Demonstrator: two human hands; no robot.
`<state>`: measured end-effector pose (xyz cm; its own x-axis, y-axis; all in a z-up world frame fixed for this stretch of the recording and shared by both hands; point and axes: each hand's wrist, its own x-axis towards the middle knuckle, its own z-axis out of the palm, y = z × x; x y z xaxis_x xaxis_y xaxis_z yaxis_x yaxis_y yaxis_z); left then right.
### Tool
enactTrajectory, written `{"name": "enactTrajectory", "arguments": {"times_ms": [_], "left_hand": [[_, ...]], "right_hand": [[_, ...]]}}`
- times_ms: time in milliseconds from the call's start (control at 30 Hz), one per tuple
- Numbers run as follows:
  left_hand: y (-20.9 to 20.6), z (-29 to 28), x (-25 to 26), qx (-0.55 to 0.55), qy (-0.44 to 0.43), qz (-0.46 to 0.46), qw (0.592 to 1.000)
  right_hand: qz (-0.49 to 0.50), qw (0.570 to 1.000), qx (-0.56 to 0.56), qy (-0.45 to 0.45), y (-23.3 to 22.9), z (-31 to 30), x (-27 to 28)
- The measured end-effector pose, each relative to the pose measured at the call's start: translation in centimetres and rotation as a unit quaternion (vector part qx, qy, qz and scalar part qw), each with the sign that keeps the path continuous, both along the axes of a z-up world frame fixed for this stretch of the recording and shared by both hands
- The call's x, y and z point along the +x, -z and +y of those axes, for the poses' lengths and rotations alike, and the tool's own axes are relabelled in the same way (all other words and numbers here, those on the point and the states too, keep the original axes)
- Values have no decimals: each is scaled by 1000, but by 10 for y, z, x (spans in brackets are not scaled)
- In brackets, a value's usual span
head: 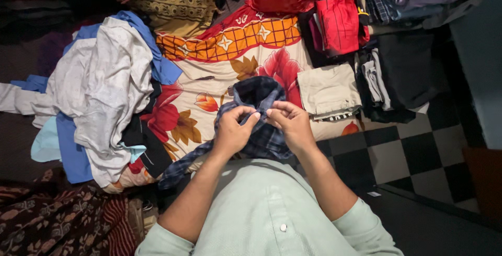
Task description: The person folds a light green short and a blue plaid shirt on a floral-patterned bed. They button the garments, align edges, fold sleeves and sides, and place each folded item into a nearby pile. The person then picks up a white cloth and briefly wipes their hands.
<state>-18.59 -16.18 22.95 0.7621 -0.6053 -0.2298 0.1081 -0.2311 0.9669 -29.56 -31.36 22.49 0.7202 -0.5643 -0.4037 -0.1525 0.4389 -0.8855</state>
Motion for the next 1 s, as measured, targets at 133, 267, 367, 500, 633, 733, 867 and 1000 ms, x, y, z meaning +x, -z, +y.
{"name": "enactTrajectory", "arguments": {"times_ms": [133,267,367,500,633,733,867,1000], "left_hand": [[15,-5,-3,-23,-1,47,999],[34,-11,-6,-76,11,131,988],[45,-9,-6,-86,33,137,986],[48,-9,-6,-83,43,134,987],[43,-14,-7,-60,16,117,991],[42,-15,-6,-117,-18,189,975],[47,-13,-9,-119,-41,172,977],[53,-12,-17,-76,-53,134,987]], "right_hand": [[5,998,-56,-19,0,5,-3],[-27,999,-39,14,0,8,-5],[-22,999,-23,12,1,5,-6],[-17,999,34,19,-1,-2,-7],[-17,999,-46,3,-2,3,-8],[-30,993,-117,7,-3,14,-7],[2,969,-249,-1,-10,25,-7],[-14,912,-409,-37,-23,31,-6]]}}
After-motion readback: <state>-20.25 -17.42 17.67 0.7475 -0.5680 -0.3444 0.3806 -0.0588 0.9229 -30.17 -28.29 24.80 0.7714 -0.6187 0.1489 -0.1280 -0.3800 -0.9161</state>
